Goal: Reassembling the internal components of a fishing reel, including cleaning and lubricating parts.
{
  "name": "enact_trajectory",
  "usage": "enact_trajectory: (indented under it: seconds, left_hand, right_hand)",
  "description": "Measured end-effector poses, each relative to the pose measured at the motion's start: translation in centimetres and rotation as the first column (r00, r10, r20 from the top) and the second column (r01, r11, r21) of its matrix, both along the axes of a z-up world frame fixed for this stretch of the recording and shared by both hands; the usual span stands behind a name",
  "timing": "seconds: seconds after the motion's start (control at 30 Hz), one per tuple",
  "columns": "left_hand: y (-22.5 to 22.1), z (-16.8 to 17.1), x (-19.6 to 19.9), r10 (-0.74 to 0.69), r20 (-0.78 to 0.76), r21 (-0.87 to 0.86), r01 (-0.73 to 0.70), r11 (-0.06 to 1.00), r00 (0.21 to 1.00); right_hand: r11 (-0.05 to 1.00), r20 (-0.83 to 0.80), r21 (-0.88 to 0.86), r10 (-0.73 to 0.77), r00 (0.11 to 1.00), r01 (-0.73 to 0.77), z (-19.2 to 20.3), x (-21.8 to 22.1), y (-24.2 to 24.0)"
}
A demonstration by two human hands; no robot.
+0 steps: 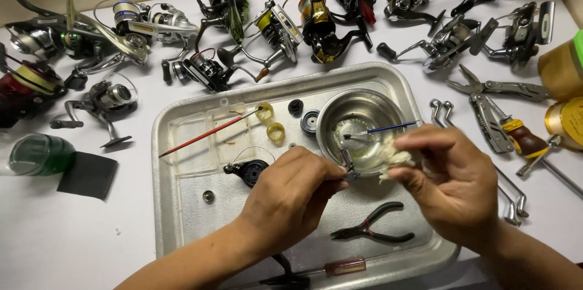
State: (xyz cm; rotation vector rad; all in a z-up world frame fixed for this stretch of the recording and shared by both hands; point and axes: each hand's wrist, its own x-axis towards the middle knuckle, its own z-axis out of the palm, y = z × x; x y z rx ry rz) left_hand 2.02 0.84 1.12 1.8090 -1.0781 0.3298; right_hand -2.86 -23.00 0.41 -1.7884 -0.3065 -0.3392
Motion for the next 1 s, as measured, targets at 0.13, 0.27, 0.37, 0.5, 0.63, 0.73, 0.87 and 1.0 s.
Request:
enact_trajectory:
  seconds: [0.13,0.27,0.37,0.5,0.63,0.73,0.87,1.0]
  left_hand:
    - [-0.1,-0.2,-0.3,-0.034,0.025,0.062,0.033,0.998,0.999]
    - [-0.2,-0.1,-0.3,-0.076,0.065,0.056,0.073,0.996,0.995]
    - [-0.1,0.1,-0.2,-0.074,0.104,0.066,0.067,0.996,0.992]
    - [0.1,0.7,-0.2,-0.108,0.199,0.111,0.087,0.99,0.974]
    - [0.1,0.3,-0.2,-0.084,0.199,0.128,0.059,0.99,0.976]
    - [0.1,0.4,-0.2,-0.087,0.199,0.111,0.066,0.992,0.976]
    - [0.3,0.6,-0.2,-0.097,0.211,0.121,0.072,0.99,0.973]
    - [0.2,0.2,-0.1,-0.089,0.243,0.139,0.057,0.989,0.966]
  right_hand:
    - [0.959,0.263,-0.282,0.096,0.96,-0.018,1.1,0.8,2.0]
    - [0.935,0.22,-0.353,0.049,0.974,0.033,1.4,1.1,2.2]
    - [0.952,0.201,-0.298,-0.009,0.98,0.07,1.4,1.3,1.7]
    - [0.945,0.218,-0.318,0.146,0.965,-0.071,1.6,0.9,2.4]
    - [0.938,0.253,-0.347,0.072,0.965,0.021,1.2,1.6,1.6]
    - [0.968,0.141,-0.236,-0.057,0.988,0.09,0.6,1.1,1.0]
    - [0.974,0.169,-0.186,0.159,0.973,-0.127,1.2,0.9,2.1]
    - [0.946,0.106,-0.285,0.191,0.976,-0.154,1.7,1.3,1.8]
